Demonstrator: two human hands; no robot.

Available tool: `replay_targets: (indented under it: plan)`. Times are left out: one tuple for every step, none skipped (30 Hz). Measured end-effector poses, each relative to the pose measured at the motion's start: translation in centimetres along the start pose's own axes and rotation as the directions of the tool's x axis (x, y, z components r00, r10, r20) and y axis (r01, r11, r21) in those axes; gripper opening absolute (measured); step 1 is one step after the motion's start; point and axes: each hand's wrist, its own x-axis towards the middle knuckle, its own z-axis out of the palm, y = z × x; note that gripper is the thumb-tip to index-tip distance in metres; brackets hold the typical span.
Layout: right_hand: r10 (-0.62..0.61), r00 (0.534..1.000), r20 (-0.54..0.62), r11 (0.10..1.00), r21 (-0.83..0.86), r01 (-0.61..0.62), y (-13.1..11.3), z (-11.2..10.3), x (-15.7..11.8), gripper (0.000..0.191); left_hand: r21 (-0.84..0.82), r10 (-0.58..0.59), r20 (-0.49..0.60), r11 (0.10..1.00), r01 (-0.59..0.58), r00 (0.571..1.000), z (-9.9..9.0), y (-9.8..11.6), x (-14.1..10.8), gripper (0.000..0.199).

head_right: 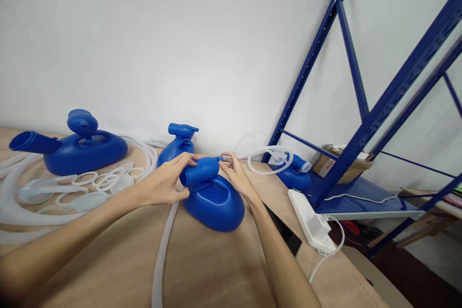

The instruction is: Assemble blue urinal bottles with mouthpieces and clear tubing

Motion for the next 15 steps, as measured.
replay_targets:
  plan:
    - [-0.047,0.999,0.007,0.999,-0.014,0.047,-0.1,0.0,0.0,0.046,0.003,0.005,-0.003,1.0,-0.005,1.0,-0.2,0.1,-0.1,0.05]
    - [-0.068,0.998,0.011,0.998,0.0,0.068,-0.2,0.0,0.0,0.045,0.004,0.011,-0.013,1.0,-0.01,1.0,-0.5,0.2,-0.1,0.048]
    - [-0.066,0.998,0.011,0.997,0.036,0.066,-0.2,0.0,0.0,0.045,0.003,0.015,-0.031,1.0,-0.015,0.999,-0.7,0.3,-0.2,0.045]
    - [-0.051,0.999,0.006,0.995,0.088,0.051,-0.3,0.0,-0.1,0.045,0.003,0.011,-0.056,1.0,-0.011,0.998,-1.0,0.5,-0.1,0.042]
    - [-0.038,0.999,-0.003,0.988,0.148,0.038,-0.4,0.1,-0.1,0.046,0.007,-0.004,-0.087,1.0,0.004,0.996,-1.3,0.7,-0.1,0.038]
    - [-0.035,0.999,-0.012,0.977,0.208,0.037,-0.4,0.2,-0.2,0.048,0.012,-0.03,-0.118,0.999,0.032,0.993,-1.6,0.9,0.1,0.034]
    - [-0.044,0.999,-0.023,0.964,0.263,0.049,-0.5,0.3,-0.2,0.051,0.015,-0.065,-0.145,0.998,0.067,0.987,-1.8,1.2,0.2,0.032]
    - [-0.064,0.997,-0.034,0.949,0.306,0.072,-0.6,0.4,-0.2,0.053,0.014,-0.101,-0.167,0.994,0.104,0.981,-2.1,1.5,0.3,0.032]
    - [-0.09,0.995,-0.044,0.938,0.332,0.099,-0.7,0.5,-0.1,0.053,0.007,-0.133,-0.183,0.991,0.136,0.974,-2.3,1.8,0.4,0.034]
    - [-0.115,0.992,-0.052,0.931,0.343,0.125,-0.8,0.6,-0.1,0.052,-0.006,-0.156,-0.195,0.987,0.158,0.968,-2.5,2.0,0.5,0.036]
    - [-0.135,0.989,-0.056,0.928,0.343,0.146,-0.8,0.7,0.0,0.049,-0.022,-0.172,-0.2,0.985,0.171,0.965,-2.7,2.1,0.6,0.037]
    - [-0.148,0.988,-0.055,0.928,0.338,0.158,-0.9,0.8,0.0,0.046,-0.043,-0.185,-0.202,0.983,0.18,0.962,-2.9,2.3,0.7,0.038]
    - [-0.152,0.987,-0.05,0.929,0.333,0.16,-0.9,0.8,0.1,0.044,-0.07,-0.203,-0.2,0.979,0.193,0.959,-3.1,2.3,0.7,0.039]
    - [-0.148,0.988,-0.039,0.931,0.331,0.152,-0.9,0.8,0.1,0.042,-0.107,-0.227,-0.188,0.972,0.209,0.956,-3.3,2.3,0.8,0.039]
    - [-0.139,0.99,-0.027,0.933,0.33,0.14,-0.9,0.8,0.1,0.042,-0.153,-0.254,-0.168,0.961,0.229,0.953,-3.4,2.3,0.8,0.038]
